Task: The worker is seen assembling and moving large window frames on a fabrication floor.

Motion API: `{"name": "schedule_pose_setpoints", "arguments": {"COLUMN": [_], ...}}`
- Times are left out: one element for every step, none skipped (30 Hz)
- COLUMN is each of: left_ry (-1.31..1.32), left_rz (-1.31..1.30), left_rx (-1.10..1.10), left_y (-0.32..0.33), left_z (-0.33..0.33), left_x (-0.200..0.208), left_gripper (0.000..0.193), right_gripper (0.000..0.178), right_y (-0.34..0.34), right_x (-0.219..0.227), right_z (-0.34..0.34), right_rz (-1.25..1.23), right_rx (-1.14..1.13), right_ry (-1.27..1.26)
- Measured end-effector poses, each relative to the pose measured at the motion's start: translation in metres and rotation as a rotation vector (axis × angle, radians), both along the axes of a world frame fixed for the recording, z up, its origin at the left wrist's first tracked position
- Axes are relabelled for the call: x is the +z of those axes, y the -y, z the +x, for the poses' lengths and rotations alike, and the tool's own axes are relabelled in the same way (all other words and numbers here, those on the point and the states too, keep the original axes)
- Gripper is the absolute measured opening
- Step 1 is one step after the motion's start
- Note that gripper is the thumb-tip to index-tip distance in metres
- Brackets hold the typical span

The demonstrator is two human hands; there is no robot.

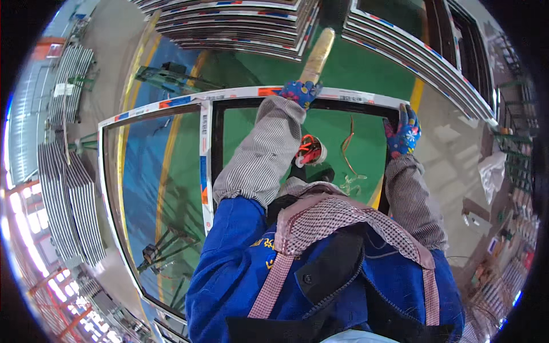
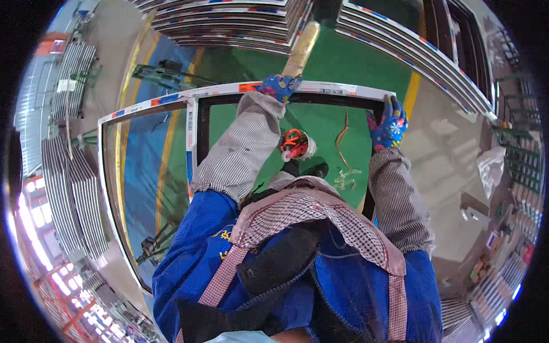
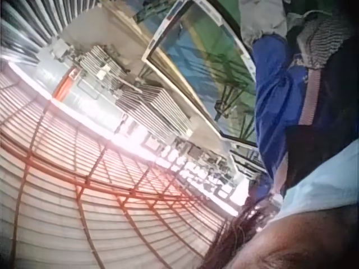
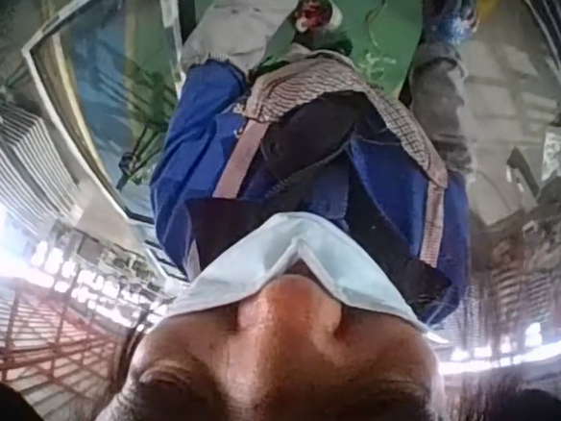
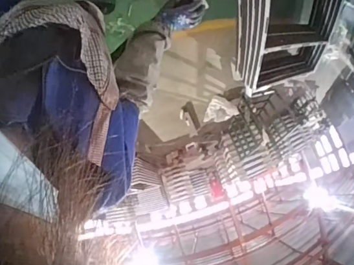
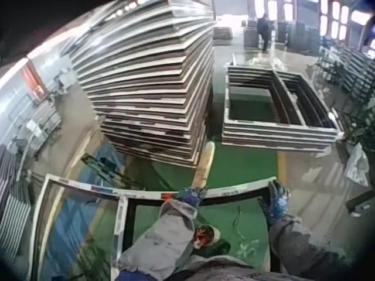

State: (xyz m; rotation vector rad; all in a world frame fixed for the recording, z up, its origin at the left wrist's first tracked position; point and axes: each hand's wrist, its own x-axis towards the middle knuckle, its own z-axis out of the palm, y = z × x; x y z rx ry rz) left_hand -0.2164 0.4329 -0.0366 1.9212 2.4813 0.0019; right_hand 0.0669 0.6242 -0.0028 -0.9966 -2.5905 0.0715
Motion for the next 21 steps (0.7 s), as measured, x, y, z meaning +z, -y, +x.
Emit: {"name": "schedule_pose_setpoints", "arguments": {"left_ry": [-0.011, -0.022, -0.027, -0.044, -0.053, -0.050, -0.083, -0.115, -0.149, -0.185, -0.224, -0.225, -0.234, -0.242, -0.245, -0.252, -0.258, -0.256, -0.210, -0.164, -0.161], "left_rz": [0.050, 0.100, 0.099, 0.150, 0.201, 0.197, 0.131, 0.065, -0.003, -0.069, -0.139, -0.140, -0.179, -0.217, -0.221, -0.204, -0.186, -0.187, -0.260, -0.332, -0.333], "left_rx": [-0.012, -0.025, -0.017, -0.005, -0.007, -0.009, 0.025, 0.057, 0.092, 0.129, 0.169, 0.167, 0.212, 0.256, 0.259, 0.258, 0.257, 0.256, 0.284, 0.311, 0.313], "left_y": [0.000, 0.003, 0.013, 0.037, 0.055, 0.071, 0.089, 0.107, 0.124, 0.137, 0.144, 0.143, 0.141, 0.138, 0.140, 0.143, 0.144, 0.144, 0.143, 0.142, 0.141], "left_z": [-0.001, -0.003, -0.014, -0.036, -0.052, -0.062, -0.075, -0.088, -0.099, -0.106, -0.109, -0.106, -0.101, -0.099, -0.099, -0.100, -0.100, -0.101, -0.103, -0.105, -0.107], "left_x": [0.000, 0.001, -0.010, -0.028, -0.037, -0.034, -0.026, -0.015, -0.003, 0.009, 0.019, 0.025, 0.032, 0.034, 0.034, 0.035, 0.035, 0.035, 0.036, 0.037, 0.036], "left_gripper": [0.043, 0.040, 0.040, 0.044, 0.049, 0.049, 0.054, 0.060, 0.066, 0.072, 0.077, 0.077, 0.079, 0.080, 0.080, 0.080, 0.080, 0.080, 0.080, 0.080, 0.080], "right_gripper": [0.070, 0.070, 0.070, 0.070, 0.071, 0.070, 0.070, 0.068, 0.067, 0.067, 0.067, 0.066, 0.066, 0.066, 0.065, 0.065, 0.065, 0.064, 0.064, 0.064, 0.064], "right_y": [-0.001, -0.001, -0.002, -0.001, -0.001, -0.001, -0.002, -0.004, -0.005, -0.004, -0.003, -0.003, -0.004, -0.005, -0.004, -0.003, -0.002, -0.001, -0.001, -0.003, -0.003], "right_x": [-0.002, -0.006, -0.007, -0.008, -0.009, -0.009, -0.009, -0.008, -0.008, -0.007, -0.006, -0.006, -0.006, -0.006, -0.006, -0.005, -0.003, -0.002, -0.002, -0.003, -0.003], "right_z": [0.002, 0.001, 0.000, -0.004, -0.003, -0.002, -0.001, 0.000, 0.001, 0.000, -0.002, -0.002, -0.002, 0.000, -0.001, -0.002, -0.003, -0.003, -0.003, -0.004, -0.003], "right_rz": [0.008, 0.030, 0.030, 0.037, 0.044, 0.024, 0.023, 0.051, 0.077, 0.076, 0.088, 0.103, 0.102, 0.094, 0.084, 0.080, 0.079, 0.078, 0.078, 0.085, 0.092], "right_rx": [0.011, 0.035, 0.044, 0.050, 0.043, 0.040, 0.035, 0.042, 0.052, 0.050, 0.039, 0.025, 0.023, 0.027, 0.036, 0.038, 0.039, 0.037, 0.036, 0.047, 0.062], "right_ry": [-0.022, -0.079, -0.084, -0.091, -0.089, -0.102, -0.100, -0.100, -0.102, -0.103, -0.071, -0.036, -0.035, -0.056, -0.081, -0.083, -0.085, -0.082, -0.080, -0.090, -0.099]}}
